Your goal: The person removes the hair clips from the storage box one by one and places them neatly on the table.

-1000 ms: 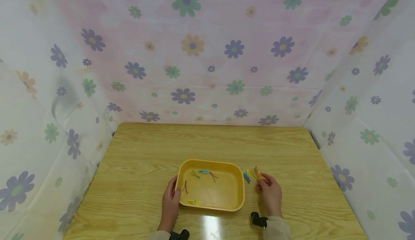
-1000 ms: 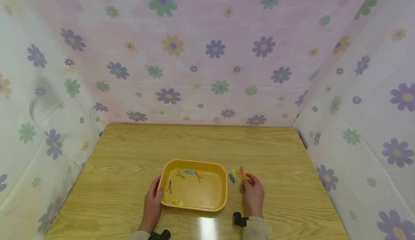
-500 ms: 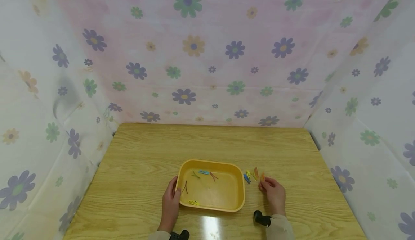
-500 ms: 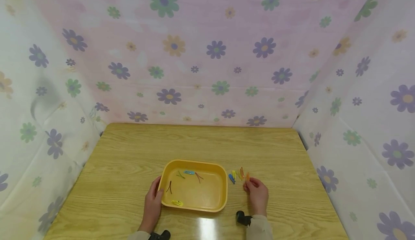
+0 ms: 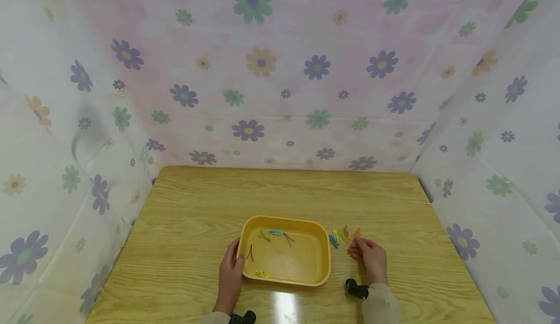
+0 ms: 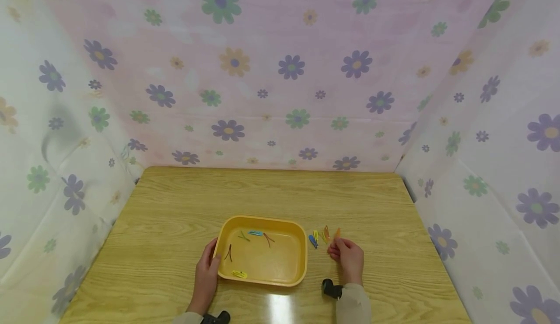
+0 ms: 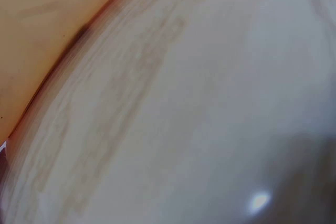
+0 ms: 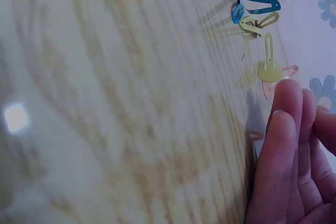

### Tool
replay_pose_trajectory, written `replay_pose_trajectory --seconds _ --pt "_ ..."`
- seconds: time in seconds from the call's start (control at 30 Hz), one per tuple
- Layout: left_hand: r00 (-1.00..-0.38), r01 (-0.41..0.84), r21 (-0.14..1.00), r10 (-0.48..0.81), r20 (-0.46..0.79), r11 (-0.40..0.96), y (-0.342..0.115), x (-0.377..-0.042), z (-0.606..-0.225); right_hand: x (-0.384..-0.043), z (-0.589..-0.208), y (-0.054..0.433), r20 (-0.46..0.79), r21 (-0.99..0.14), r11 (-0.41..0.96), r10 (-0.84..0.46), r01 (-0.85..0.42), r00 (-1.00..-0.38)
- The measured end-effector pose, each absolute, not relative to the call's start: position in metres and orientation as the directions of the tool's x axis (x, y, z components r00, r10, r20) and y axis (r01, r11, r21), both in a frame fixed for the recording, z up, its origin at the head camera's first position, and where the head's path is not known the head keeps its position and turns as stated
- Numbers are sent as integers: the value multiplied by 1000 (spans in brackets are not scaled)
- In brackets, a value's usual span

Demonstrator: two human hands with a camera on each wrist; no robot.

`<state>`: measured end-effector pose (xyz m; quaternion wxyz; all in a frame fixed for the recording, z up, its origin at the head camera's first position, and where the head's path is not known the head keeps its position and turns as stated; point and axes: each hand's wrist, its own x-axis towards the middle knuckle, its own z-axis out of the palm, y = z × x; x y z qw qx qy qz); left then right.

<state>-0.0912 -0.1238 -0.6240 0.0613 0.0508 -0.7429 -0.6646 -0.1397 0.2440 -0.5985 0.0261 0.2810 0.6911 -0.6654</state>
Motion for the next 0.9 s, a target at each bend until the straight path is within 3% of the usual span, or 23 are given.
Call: replay_pose_trajectory --seconds 0.3,0.67,0.9 --pt "-985 -2 995 -172 16 103 -124 -92 -624 -143 -603 249 -466 -881 -95 340 463 -817" --pt "-989 -26 998 -150 -16 64 -123 -88 -604 -150 -608 254 -485 -867 -35 287 497 -826" --pt "-988 -35 995 -156 -20 91 -120 -85 -593 -154 -606 264 -503 -860 -5 168 510 -848"
